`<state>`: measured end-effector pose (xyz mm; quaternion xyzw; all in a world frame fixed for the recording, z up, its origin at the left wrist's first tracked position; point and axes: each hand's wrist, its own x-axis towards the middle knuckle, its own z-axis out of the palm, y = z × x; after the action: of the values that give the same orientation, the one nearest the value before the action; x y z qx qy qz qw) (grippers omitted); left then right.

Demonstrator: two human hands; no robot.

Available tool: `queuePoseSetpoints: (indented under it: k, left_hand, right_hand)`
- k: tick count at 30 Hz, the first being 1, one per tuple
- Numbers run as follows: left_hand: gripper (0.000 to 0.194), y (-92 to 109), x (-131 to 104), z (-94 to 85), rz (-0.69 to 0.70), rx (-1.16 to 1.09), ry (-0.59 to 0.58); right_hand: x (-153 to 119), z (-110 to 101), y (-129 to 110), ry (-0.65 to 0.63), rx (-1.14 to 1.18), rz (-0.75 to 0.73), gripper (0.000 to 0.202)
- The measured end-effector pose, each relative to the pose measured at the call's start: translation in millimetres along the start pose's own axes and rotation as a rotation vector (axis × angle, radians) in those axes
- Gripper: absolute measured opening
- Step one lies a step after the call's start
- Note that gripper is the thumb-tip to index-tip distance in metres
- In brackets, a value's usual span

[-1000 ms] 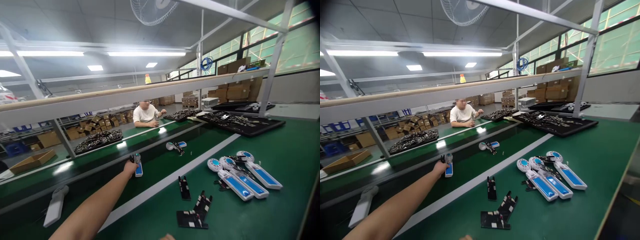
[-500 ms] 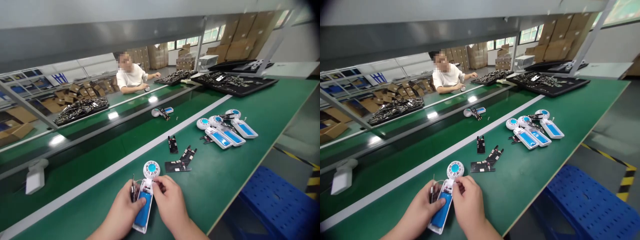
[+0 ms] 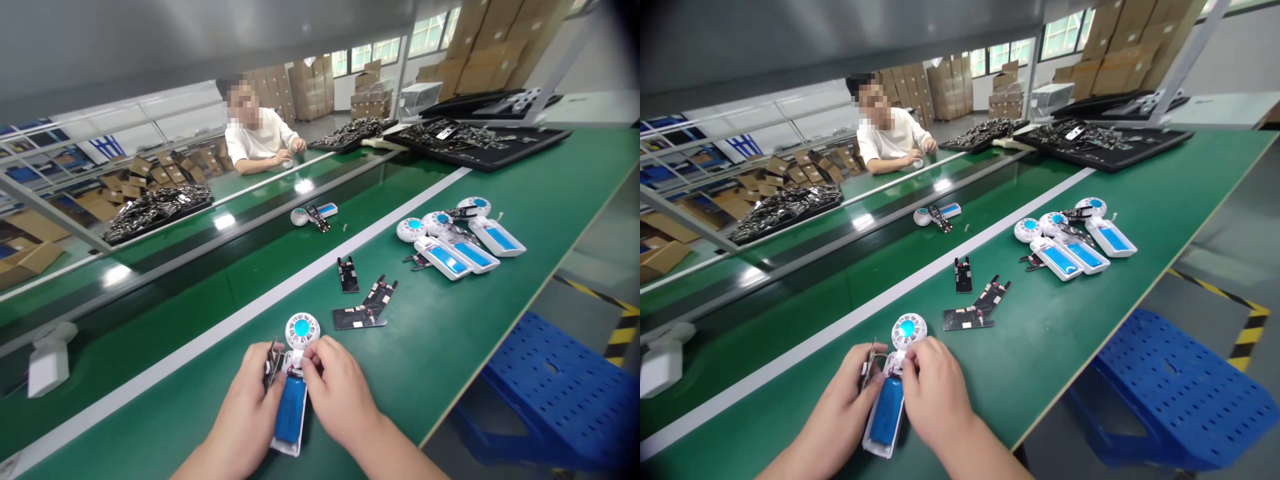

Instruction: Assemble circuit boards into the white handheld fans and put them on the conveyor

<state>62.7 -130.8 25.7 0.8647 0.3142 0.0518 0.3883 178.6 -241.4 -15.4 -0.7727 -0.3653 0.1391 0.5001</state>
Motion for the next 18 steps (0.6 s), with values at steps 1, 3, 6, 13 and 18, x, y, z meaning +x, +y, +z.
queuePoseSetpoints:
  k: [1, 3, 6, 13, 18]
  left_hand:
    - [0.025, 0, 2, 0.3, 0.036, -0.017, 0.022]
    - [0.022, 1, 6, 1.8, 0.088, -0.057, 0.026]
    - [0.021, 2, 11, 3.7, 0.106, -0.079, -0.012]
    - [0.025, 9, 13, 3.2, 0.075, -0.048, -0.037]
    - [0.028, 6, 8, 4.4, 0.081, 0.017, 0.057]
  right_hand:
    - [0, 0, 0, -0.023, -0.002, -0.035, 0.014]
    - [-1, 0, 0, -0.060, -0.003, -0.089, 0.014]
    - [-2, -1, 0, -0.085, -0.037, -0.145, 0.016]
    - [-4, 2, -1, -0.006, 0.003, -0.187, 0.013]
    - [-5, 4, -5, 0.092, 0.081, -0.176, 0.015]
